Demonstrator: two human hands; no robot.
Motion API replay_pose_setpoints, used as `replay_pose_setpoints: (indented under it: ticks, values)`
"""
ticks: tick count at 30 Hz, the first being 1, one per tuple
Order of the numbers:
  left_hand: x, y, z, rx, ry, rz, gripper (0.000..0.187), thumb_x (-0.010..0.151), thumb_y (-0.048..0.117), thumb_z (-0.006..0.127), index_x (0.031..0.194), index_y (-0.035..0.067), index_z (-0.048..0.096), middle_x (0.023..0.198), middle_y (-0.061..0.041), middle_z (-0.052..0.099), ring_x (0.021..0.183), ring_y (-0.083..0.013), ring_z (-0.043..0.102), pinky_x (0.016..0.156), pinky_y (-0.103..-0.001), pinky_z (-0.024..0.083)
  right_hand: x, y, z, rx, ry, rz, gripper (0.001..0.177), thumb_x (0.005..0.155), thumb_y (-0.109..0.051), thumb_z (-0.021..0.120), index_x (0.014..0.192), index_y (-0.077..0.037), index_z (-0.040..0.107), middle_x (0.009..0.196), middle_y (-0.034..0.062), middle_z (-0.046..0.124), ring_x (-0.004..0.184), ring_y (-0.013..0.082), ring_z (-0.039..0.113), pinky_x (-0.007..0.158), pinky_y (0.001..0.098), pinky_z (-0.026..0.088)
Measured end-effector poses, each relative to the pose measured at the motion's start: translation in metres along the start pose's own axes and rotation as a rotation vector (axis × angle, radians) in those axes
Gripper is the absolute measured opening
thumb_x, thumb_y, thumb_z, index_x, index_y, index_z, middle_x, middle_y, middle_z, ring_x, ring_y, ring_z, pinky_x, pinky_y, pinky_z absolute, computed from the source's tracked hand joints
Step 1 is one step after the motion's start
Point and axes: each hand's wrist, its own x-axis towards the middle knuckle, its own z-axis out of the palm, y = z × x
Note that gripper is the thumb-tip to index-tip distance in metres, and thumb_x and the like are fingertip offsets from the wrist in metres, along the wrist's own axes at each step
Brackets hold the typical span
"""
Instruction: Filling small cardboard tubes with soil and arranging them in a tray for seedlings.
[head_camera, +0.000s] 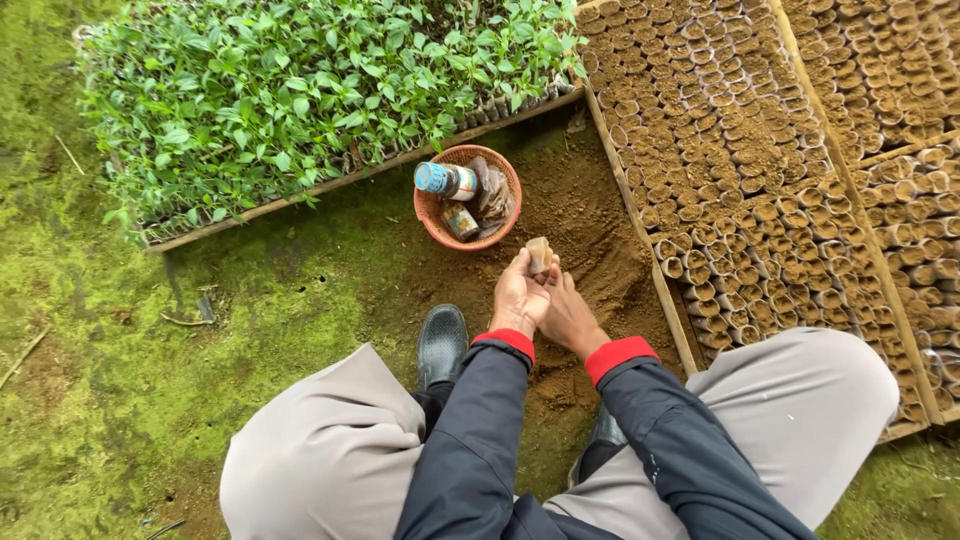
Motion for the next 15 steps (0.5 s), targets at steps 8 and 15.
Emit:
replay_pose_setpoints:
  ticks: [8, 15]
  values:
    - [0.001, -0.002, -0.003, 0.040, -0.025, -0.023, 0.023, 0.104, 0.026, 0.062, 0.106, 0.003, 0.061, 0.120, -0.025, 0.067, 0.097, -0.0358, 0.073, 0.076, -0.034, 0.066, -0.036, -0.027, -0.040, -0.213, 0.076, -0.081, 0.036, 0.083, -0.014, 0.060, 0.111, 0.008, 0.069, 0.108, 0.0244, 0.065, 0.094, 0.0412, 0.064, 0.074, 0.0444, 0.058]
    - [0.019, -0.007, -0.011, 0.082, -0.023, 0.010, 0.017, 0.105, 0.024, 0.059, 0.100, 0.008, 0.059, 0.116, -0.026, 0.067, 0.098, -0.0422, 0.073, 0.077, -0.041, 0.067, 0.005, 0.056, 0.004, 1.146, 0.341, 0.649, 0.013, 0.073, 0.003, 0.077, 0.083, -0.006, 0.079, 0.061, 0.0168, 0.069, 0.048, 0.0217, 0.064, 0.042, 0.0317, 0.051]
